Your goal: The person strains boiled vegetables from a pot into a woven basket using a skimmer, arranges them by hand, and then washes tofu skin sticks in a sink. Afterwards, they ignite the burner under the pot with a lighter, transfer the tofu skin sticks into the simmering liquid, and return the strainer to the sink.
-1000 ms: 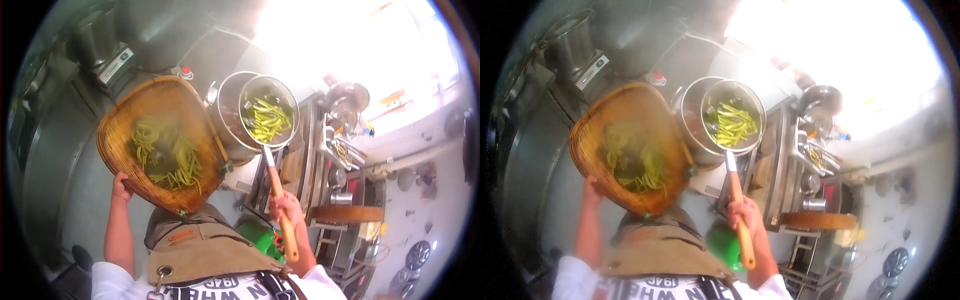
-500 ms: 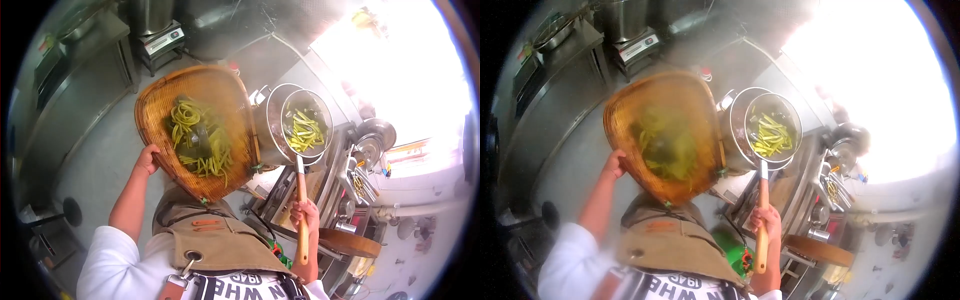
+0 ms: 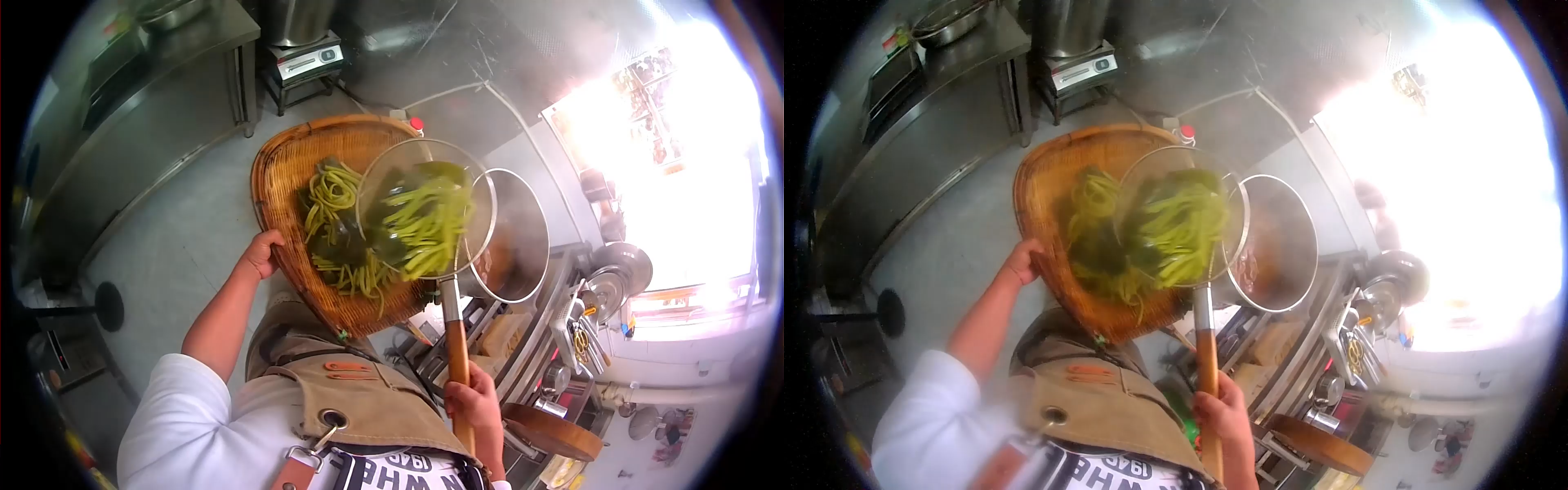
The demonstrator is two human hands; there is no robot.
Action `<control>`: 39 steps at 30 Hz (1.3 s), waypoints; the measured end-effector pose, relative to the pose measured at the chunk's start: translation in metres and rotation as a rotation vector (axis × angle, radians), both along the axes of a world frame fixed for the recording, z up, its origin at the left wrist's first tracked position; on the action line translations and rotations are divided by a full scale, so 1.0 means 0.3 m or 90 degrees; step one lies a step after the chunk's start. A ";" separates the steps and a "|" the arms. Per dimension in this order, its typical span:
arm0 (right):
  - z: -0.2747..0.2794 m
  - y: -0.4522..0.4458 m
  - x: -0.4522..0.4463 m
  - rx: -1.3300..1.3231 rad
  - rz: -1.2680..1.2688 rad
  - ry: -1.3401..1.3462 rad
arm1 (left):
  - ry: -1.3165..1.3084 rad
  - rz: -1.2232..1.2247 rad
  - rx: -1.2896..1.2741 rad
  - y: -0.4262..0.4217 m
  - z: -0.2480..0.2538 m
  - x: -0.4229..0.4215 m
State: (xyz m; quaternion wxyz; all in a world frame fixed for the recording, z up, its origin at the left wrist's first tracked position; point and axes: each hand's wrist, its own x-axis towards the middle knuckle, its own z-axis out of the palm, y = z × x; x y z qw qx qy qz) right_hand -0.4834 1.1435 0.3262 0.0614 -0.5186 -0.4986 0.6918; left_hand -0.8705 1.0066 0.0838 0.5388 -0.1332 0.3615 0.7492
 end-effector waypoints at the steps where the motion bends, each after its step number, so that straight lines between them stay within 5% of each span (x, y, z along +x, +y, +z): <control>1: -0.017 -0.015 -0.018 0.012 0.004 0.001 | -0.004 -0.009 0.004 -0.003 -0.020 -0.005; 8: -0.034 -0.069 -0.076 0.378 0.162 -0.138 | -0.005 -0.008 -0.018 -0.026 -0.129 -0.021; 14: -0.172 -0.090 0.029 0.691 0.232 -0.226 | -0.003 0.035 -0.060 -0.010 -0.043 0.000; 17: -0.120 -0.088 0.037 0.434 0.203 -0.145 | -0.012 0.039 -0.066 -0.003 -0.020 -0.003; 20: -0.133 -0.098 0.039 0.531 0.180 -0.160 | -0.010 0.024 -0.065 -0.006 -0.022 0.004; 26: -0.069 -0.078 -0.003 0.266 0.120 -0.085 | -0.011 0.022 -0.046 0.001 -0.024 -0.001; 32: -0.142 -0.075 0.015 0.311 0.165 -0.086 | -0.031 0.019 -0.033 -0.003 -0.117 -0.015; 39: 0.067 0.024 0.006 -0.045 -0.130 -0.029 | -0.004 0.032 -0.021 -0.014 -0.090 0.005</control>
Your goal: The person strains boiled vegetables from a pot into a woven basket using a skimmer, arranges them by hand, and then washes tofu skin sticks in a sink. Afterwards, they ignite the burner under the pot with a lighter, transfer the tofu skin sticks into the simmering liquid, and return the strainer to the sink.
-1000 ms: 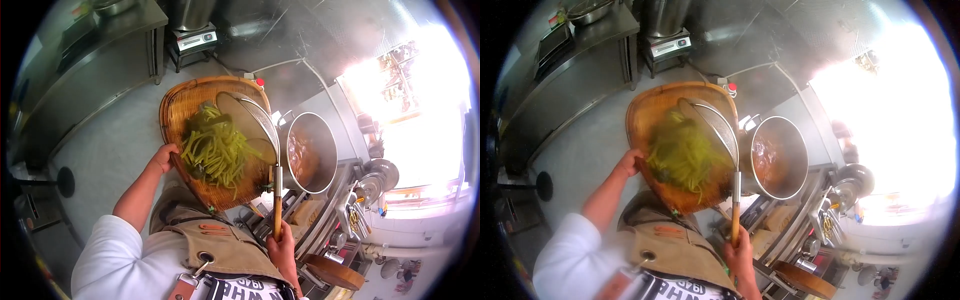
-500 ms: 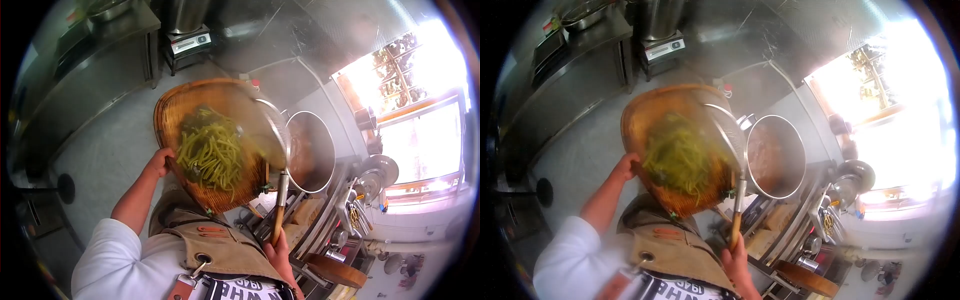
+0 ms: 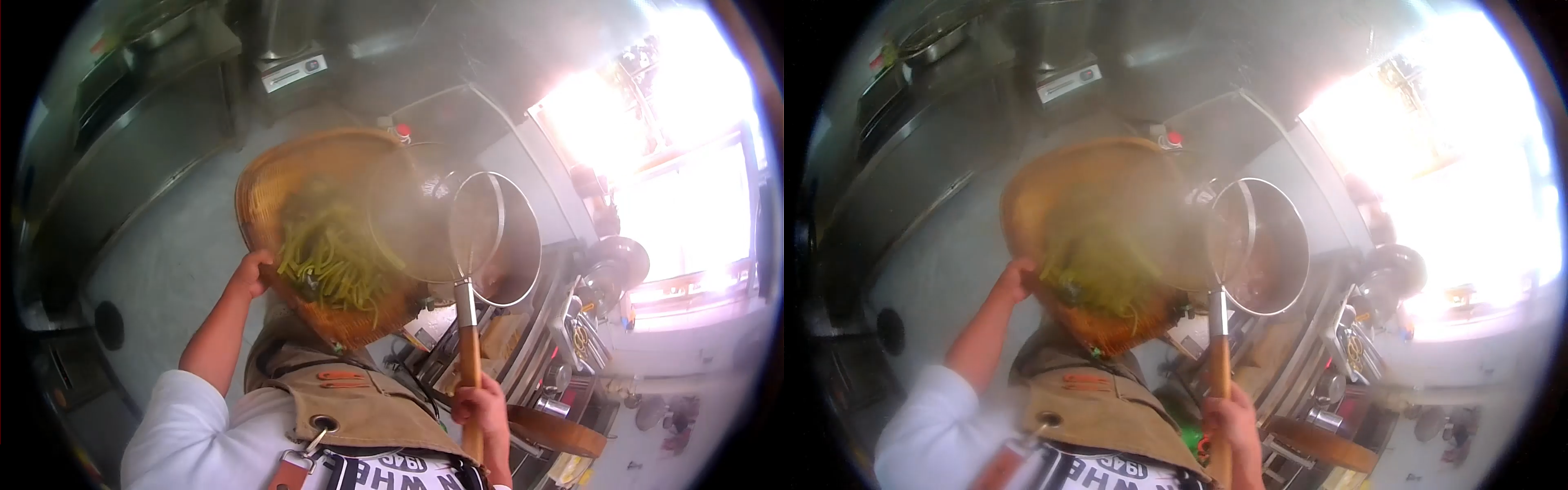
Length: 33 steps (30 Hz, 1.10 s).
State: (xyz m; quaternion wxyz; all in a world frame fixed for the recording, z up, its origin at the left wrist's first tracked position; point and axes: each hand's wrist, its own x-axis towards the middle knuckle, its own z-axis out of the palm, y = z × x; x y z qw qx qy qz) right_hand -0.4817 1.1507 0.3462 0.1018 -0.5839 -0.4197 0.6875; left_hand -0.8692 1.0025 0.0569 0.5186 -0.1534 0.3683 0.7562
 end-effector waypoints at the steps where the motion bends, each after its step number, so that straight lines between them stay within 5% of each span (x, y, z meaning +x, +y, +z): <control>1: 0.027 0.027 0.027 -0.040 -0.035 0.050 | 0.016 0.008 0.012 0.001 -0.014 -0.004; 6: 0.094 0.164 0.231 -0.176 -0.190 0.327 | 0.025 0.013 0.013 -0.015 -0.045 0.000; 11: 0.022 0.301 0.190 0.170 -0.194 0.004 | 0.062 0.022 -0.026 -0.006 -0.055 -0.006; 13: -0.086 0.391 0.219 0.289 -0.055 -0.142 | 0.047 0.027 -0.006 0.014 -0.011 0.011; 15: -0.238 0.454 0.218 0.613 0.026 -0.257 | 0.067 0.007 0.022 0.015 0.010 0.011; 18: -0.275 0.485 0.117 0.720 0.188 -0.532 | 0.056 -0.018 0.013 0.003 -0.004 -0.008; 25: -0.352 0.518 -0.017 0.568 0.330 -0.680 | 0.046 0.003 0.005 -0.003 0.016 0.006; 28: -0.153 0.491 -0.010 0.411 0.331 -0.534 | 0.050 0.002 0.006 0.007 0.054 0.009; 33: 0.107 0.453 0.090 0.541 0.386 -0.558 | 0.055 -0.036 0.028 -0.038 -0.094 -0.028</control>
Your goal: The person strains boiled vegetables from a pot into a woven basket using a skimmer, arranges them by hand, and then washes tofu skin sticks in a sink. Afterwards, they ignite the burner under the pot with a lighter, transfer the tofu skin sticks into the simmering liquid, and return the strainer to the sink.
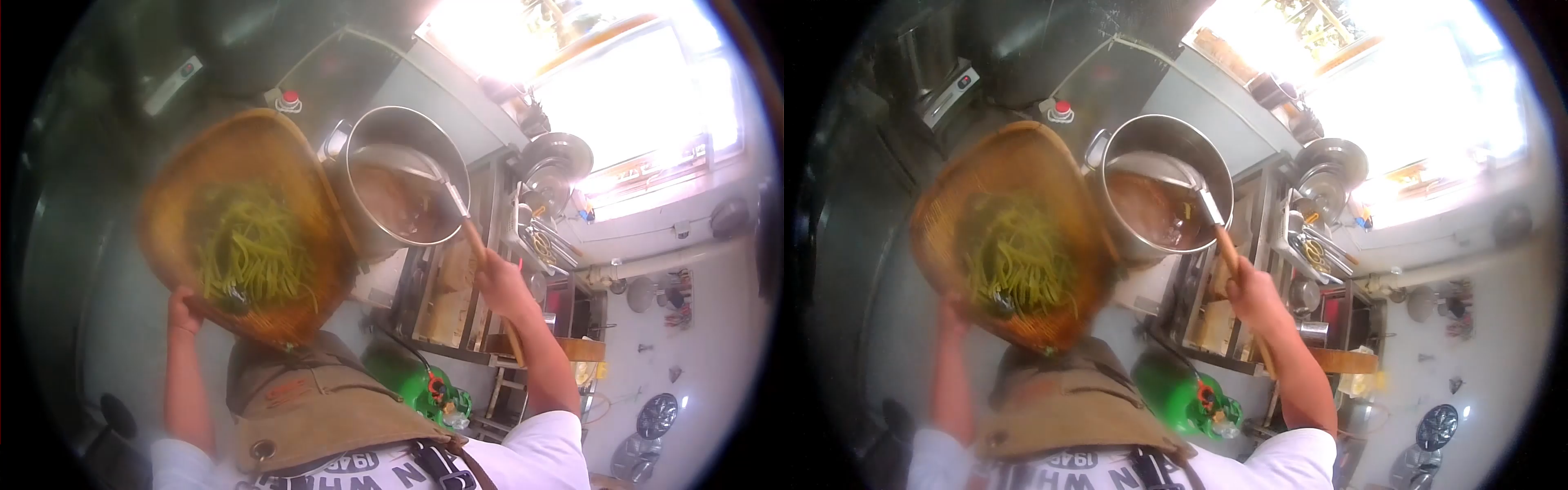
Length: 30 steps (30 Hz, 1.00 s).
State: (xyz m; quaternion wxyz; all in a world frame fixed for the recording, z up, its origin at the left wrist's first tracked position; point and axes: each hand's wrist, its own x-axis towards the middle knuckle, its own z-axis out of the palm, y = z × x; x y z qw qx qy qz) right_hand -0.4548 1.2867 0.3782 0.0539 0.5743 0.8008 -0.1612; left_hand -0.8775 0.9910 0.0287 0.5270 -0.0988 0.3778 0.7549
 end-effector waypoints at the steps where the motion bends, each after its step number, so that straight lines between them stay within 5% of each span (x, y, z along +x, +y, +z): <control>1: 0.015 0.004 0.012 0.023 -0.009 -0.004 | -0.008 0.003 -0.001 -0.008 -0.021 -0.001; 7: -0.230 0.180 0.038 0.194 -0.024 -0.127 | -0.027 -0.005 -0.006 0.009 -0.006 -0.005; 10: -0.349 0.248 0.042 0.142 -0.040 -0.183 | 0.005 0.015 -0.044 0.035 0.054 0.011; 15: -0.289 0.325 0.007 -0.045 -0.040 -0.287 | -0.045 -0.004 -0.069 -0.009 -0.052 -0.015; 17: -0.126 0.340 -0.048 -0.259 -0.204 -0.281 | -0.042 0.029 -0.082 -0.005 -0.025 0.000; 21: 0.032 0.406 -0.086 -0.516 -0.361 -0.154 | -0.038 0.065 -0.142 0.005 0.031 0.021; 23: 0.001 0.445 -0.090 -0.637 -0.326 -0.154 | -0.030 0.064 -0.118 0.014 0.049 0.026; 30: -0.282 0.330 -0.099 -0.837 -0.510 0.274 | -0.007 0.057 -0.132 0.046 0.124 0.039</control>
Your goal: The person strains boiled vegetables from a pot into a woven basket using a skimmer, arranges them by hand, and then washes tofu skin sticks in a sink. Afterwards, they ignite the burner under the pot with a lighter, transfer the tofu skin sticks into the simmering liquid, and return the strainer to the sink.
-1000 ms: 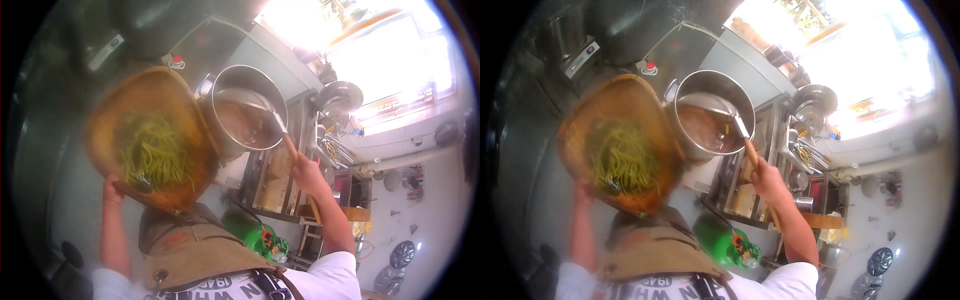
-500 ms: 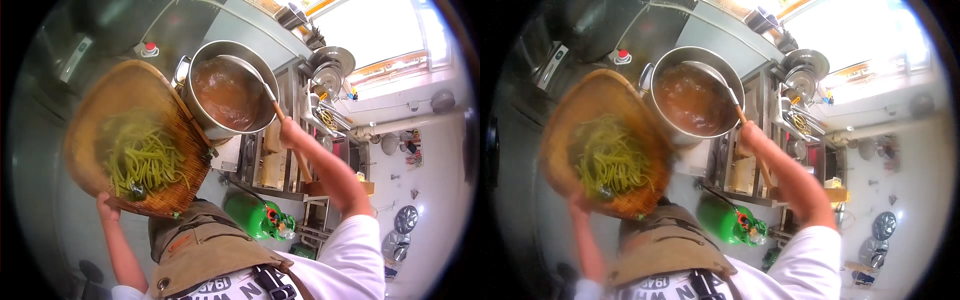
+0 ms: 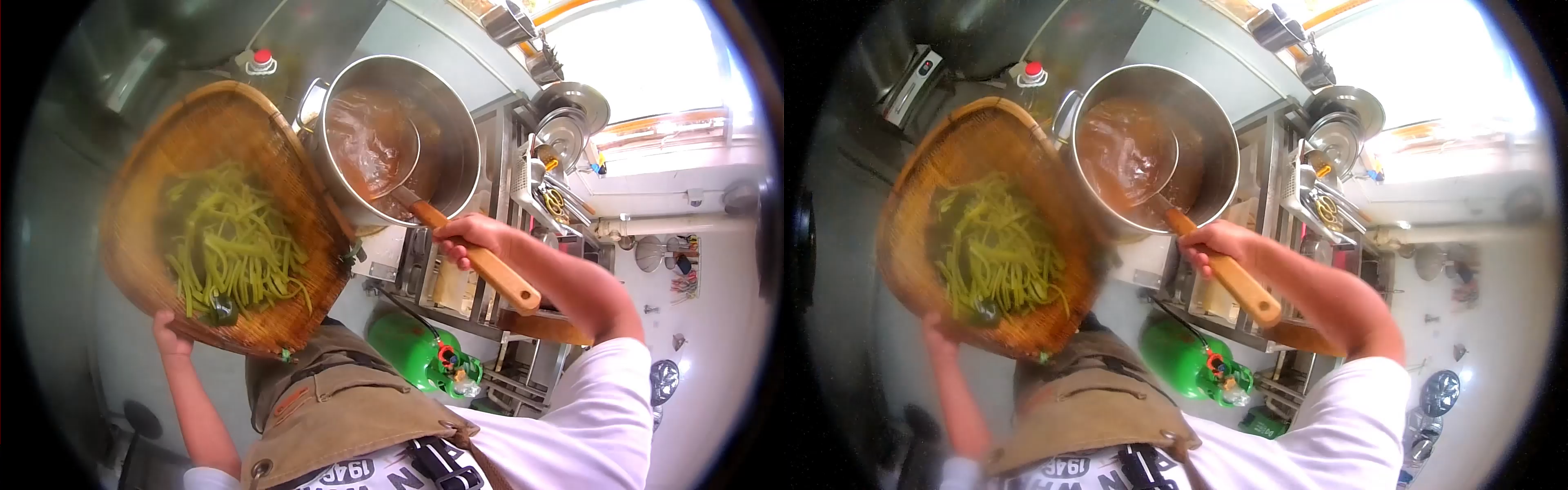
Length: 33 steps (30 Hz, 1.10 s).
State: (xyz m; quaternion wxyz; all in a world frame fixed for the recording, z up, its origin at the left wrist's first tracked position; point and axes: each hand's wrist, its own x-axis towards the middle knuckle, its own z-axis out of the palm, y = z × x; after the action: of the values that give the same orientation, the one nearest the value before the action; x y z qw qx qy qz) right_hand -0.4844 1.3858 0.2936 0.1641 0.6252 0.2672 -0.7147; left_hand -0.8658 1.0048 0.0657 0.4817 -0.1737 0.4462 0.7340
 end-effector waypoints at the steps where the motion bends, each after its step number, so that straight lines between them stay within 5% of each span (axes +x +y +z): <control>1: -0.017 -0.005 0.012 -0.049 -0.086 0.055 | 0.008 0.000 -0.005 0.006 0.005 -0.001; 9: 0.090 -0.110 0.223 0.034 -0.156 0.181 | 0.014 -0.004 0.021 0.003 -0.014 -0.008; 18: 0.387 -0.153 0.190 0.532 0.265 -0.239 | -0.004 0.001 0.003 -0.064 -0.128 -0.041; 19: 0.370 -0.143 0.223 0.657 0.405 -0.256 | 0.007 -0.004 -0.009 -0.086 -0.172 -0.055; 23: 0.243 -0.103 0.216 0.891 0.559 -0.287 | 0.083 -0.055 -0.047 -0.161 -0.329 -0.097; 25: 0.144 -0.049 0.192 0.935 0.651 -0.329 | 0.099 -0.063 -0.045 -0.147 -0.280 -0.077; 30: -0.060 0.080 0.155 0.905 0.738 -0.475 | 0.056 -0.020 -0.072 -0.124 -0.216 -0.053; 33: -0.024 0.147 0.188 0.811 0.761 -0.475 | 0.092 -0.064 -0.019 -0.102 -0.195 -0.051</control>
State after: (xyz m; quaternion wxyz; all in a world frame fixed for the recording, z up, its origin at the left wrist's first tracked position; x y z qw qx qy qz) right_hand -0.4281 1.4298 0.2866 0.2053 0.5446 0.8130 0.0135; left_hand -0.8811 0.9742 0.0072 0.4814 -0.1048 0.4991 0.7128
